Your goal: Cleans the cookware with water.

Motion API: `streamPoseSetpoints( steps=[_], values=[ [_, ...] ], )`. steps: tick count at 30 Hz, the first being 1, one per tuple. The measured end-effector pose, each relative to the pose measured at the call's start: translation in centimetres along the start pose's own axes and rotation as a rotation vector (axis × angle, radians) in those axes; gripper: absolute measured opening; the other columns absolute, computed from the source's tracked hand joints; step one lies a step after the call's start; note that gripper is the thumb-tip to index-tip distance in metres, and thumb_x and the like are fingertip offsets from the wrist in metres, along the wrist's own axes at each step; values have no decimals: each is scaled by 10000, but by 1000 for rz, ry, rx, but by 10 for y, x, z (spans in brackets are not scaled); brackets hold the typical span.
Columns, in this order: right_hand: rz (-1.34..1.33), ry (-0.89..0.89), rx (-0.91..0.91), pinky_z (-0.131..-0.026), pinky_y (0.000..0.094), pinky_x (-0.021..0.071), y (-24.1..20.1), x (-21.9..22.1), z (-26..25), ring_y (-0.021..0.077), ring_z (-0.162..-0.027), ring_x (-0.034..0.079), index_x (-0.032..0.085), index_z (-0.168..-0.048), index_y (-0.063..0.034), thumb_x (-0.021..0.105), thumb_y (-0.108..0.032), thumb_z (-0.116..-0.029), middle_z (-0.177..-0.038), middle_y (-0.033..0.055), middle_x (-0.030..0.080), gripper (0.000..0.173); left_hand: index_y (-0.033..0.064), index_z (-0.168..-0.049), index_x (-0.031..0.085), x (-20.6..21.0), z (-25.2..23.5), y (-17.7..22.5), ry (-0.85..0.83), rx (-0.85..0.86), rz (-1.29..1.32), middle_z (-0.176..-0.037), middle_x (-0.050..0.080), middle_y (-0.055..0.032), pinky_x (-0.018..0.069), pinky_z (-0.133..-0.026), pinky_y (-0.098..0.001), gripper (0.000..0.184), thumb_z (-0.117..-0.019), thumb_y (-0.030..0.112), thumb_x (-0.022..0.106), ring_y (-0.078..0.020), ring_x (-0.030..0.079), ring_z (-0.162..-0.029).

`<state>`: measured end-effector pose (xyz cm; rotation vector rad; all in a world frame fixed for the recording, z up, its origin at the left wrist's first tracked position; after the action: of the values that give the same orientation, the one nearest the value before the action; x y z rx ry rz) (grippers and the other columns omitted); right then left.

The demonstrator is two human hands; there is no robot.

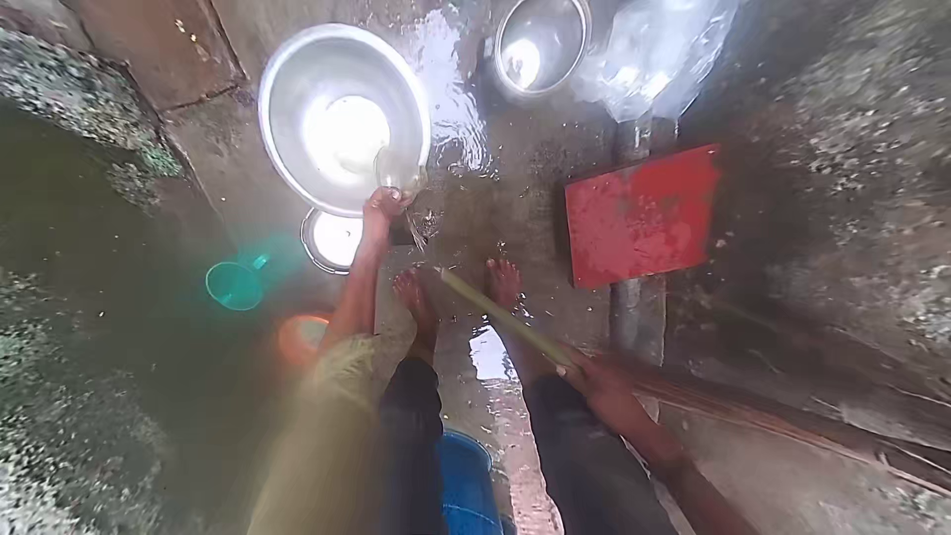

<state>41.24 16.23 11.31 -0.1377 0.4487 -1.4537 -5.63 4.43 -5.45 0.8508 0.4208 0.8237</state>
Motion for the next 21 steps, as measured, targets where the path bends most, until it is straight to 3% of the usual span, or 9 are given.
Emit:
streamPoseSetpoints(
  steps=[2,5,9,10,12,14,17,20,21],
  values=[
    [7,-1,-2,-882,587,535,-10,5,6,309,-963,712,546,-1500,-283,544,-400,-1041,-1060,152,741,474,-58,-1263,522,14,20,-8,51,-55,226,-1100,714,-166,573,-955,-434,289,-1095,151,412,-240,710,-1014],
    [23,25,-21,-865,592,535,-21,12,11,325,-945,712,546,-1504,-256,529,-403,-1041,-1029,164,741,486,5,-1298,522,30,37,-23,126,-139,400,-1016,697,-99,596,-810,-377,314,-1111,212,378,-186,696,-864],
    [34,65,-1,-896,611,531,-25,14,19,354,-990,713,539,-1512,-234,526,-406,-1046,-1076,184,740,497,94,-1109,590,44,64,-49,256,-339,449,-830,615,-2,533,-638,-279,401,-1120,402,335,-94,587,-682],
    [35,69,21,-894,623,530,-29,12,23,371,-987,713,530,-1518,-229,533,-384,-1056,-1087,199,737,488,99,-1092,588,44,70,-55,262,-345,422,-841,620,-6,542,-668,-290,430,-1119,427,311,-98,596,-709],
    [21,77,67,-900,647,516,-39,8,30,412,-997,703,527,-1518,-201,552,-321,-1067,-1123,230,721,467,21,-1299,563,40,80,-62,212,-322,355,-1086,671,-105,567,-882,-384,489,-1129,393,294,-172,655,-957],
    [25,64,101,-893,655,511,-41,8,33,427,-987,698,531,-1514,-194,559,-316,-1067,-1116,239,717,464,-21,-1315,545,37,83,-55,182,-287,222,-1121,669,-146,570,-879,-395,419,-1126,306,363,-192,663,-970],
    [78,-7,108,-915,642,517,-21,21,35,391,-1008,701,569,-1478,-206,558,-397,-1056,-1094,212,727,463,-19,-1319,602,45,87,-32,33,-213,-25,-1089,727,-140,603,-835,-369,317,-1077,163,506,-174,716,-902],
    [93,-8,51,-916,623,524,-6,28,34,362,-1015,707,568,-1485,-241,529,-460,-1044,-1073,182,738,494,28,-1298,670,56,84,-24,-214,-159,-570,-1202,727,-149,544,-1028,-477,344,-1004,205,653,-256,705,-1108],
    [90,4,47,-928,624,517,-4,27,35,365,-1032,702,564,-1487,-244,519,-473,-1045,-1090,183,736,499,64,-1264,707,60,86,-21,-294,-116,-797,-1193,729,-160,511,-1038,-550,323,-993,233,658,-310,688,-1139]
  ],
)
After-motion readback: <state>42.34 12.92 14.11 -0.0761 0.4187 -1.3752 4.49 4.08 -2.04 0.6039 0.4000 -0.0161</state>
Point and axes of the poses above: each hand's wrist, its own z-axis away from the middle knuckle, its own x-axis out of the palm, y = z × x, the point moved 9 cm from there along -z, towards the middle knuckle
